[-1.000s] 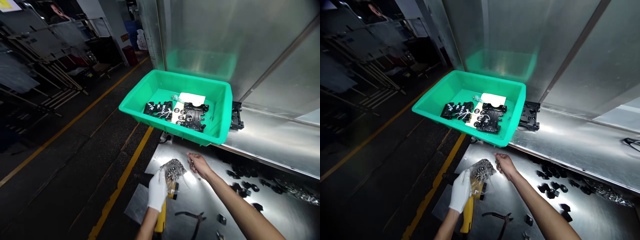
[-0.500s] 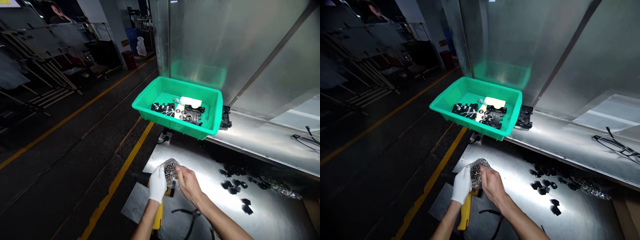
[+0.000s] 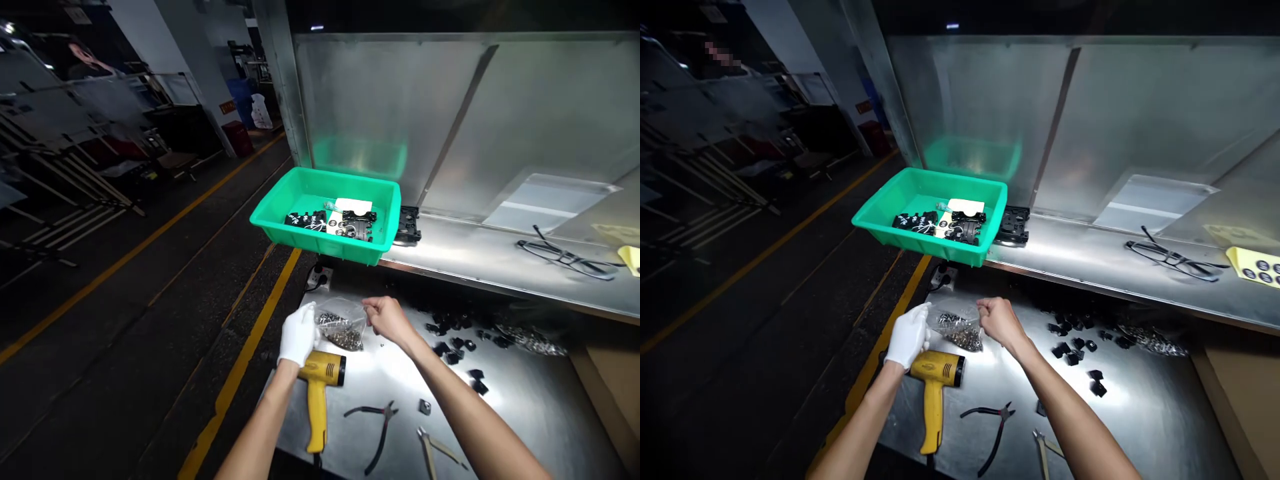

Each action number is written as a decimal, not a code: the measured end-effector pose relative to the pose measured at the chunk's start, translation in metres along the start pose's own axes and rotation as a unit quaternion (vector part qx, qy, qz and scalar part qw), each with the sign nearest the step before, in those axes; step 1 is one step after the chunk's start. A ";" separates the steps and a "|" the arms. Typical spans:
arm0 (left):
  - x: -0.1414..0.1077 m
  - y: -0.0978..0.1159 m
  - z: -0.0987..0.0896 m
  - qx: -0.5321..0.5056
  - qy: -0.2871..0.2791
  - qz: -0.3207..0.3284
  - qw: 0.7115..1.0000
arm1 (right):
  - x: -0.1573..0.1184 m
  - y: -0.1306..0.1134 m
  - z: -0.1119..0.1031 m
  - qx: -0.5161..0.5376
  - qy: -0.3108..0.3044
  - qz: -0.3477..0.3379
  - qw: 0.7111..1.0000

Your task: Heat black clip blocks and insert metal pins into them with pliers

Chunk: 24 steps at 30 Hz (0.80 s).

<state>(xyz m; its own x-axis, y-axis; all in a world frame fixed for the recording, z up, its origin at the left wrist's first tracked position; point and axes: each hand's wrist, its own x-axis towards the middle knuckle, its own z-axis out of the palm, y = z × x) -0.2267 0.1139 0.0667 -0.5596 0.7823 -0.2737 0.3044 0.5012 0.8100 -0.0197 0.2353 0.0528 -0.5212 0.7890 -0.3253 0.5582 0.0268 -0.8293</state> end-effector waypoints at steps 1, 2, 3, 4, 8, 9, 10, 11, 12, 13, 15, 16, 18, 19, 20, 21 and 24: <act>0.000 0.006 0.000 -0.014 -0.017 -0.011 1.000 | 0.004 -0.002 -0.009 0.010 -0.003 0.007 1.000; -0.001 0.011 0.002 -0.026 -0.031 -0.021 0.999 | 0.008 -0.003 -0.015 0.017 -0.005 0.014 1.000; -0.001 0.015 0.005 -0.034 -0.040 -0.032 0.998 | 0.012 -0.002 -0.019 0.021 -0.007 0.020 1.000; -0.001 0.017 0.010 -0.038 -0.048 -0.044 0.997 | 0.014 -0.001 -0.022 0.020 -0.010 0.026 0.999; -0.001 0.017 0.035 -0.039 -0.073 -0.095 0.992 | 0.011 0.010 -0.031 -0.018 -0.019 0.031 0.999; -0.001 0.017 0.040 -0.040 -0.076 -0.103 0.991 | 0.008 0.014 -0.035 -0.033 -0.018 0.022 0.999; 0.000 0.016 0.043 -0.042 -0.078 -0.109 0.990 | 0.004 0.019 -0.040 -0.049 -0.016 0.009 0.999; 0.001 0.016 0.045 -0.044 -0.077 -0.113 0.990 | 0.000 0.022 -0.044 -0.066 -0.013 -0.006 0.998; 0.001 0.016 0.046 -0.046 -0.074 -0.117 0.989 | -0.003 0.025 -0.047 -0.085 -0.009 -0.023 0.996; 0.002 0.016 0.046 -0.048 -0.069 -0.120 0.989 | -0.006 0.027 -0.049 -0.105 -0.006 -0.040 0.994; 0.003 0.018 0.045 -0.052 -0.060 -0.122 0.989 | -0.009 0.024 -0.044 -0.144 0.001 -0.074 0.987; 0.003 0.020 0.045 -0.054 -0.057 -0.120 0.990 | -0.010 0.019 -0.037 -0.161 0.003 -0.091 0.983; 0.000 0.024 0.045 -0.061 -0.060 -0.109 0.990 | -0.013 0.005 -0.019 -0.191 0.002 -0.123 0.974; -0.003 0.026 0.046 -0.066 -0.066 -0.098 0.991 | -0.013 -0.002 -0.010 -0.204 -0.004 -0.136 0.970; -0.007 0.027 0.046 -0.072 -0.071 -0.088 0.991 | -0.012 -0.009 -0.003 -0.215 -0.017 -0.145 0.966; -0.009 0.029 0.046 -0.078 -0.075 -0.079 0.991 | -0.009 -0.014 0.002 -0.225 -0.032 -0.149 0.962; -0.013 0.033 0.045 -0.096 -0.083 -0.061 0.990 | -0.004 -0.017 -0.007 -0.228 -0.049 -0.165 0.958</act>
<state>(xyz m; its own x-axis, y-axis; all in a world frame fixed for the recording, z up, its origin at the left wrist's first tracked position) -0.1748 0.1368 0.0735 -0.4441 0.7783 -0.4439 0.0808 0.5282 0.8453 -0.0230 0.2362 0.0711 -0.7634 0.6306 -0.1399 0.5655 0.5478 -0.6165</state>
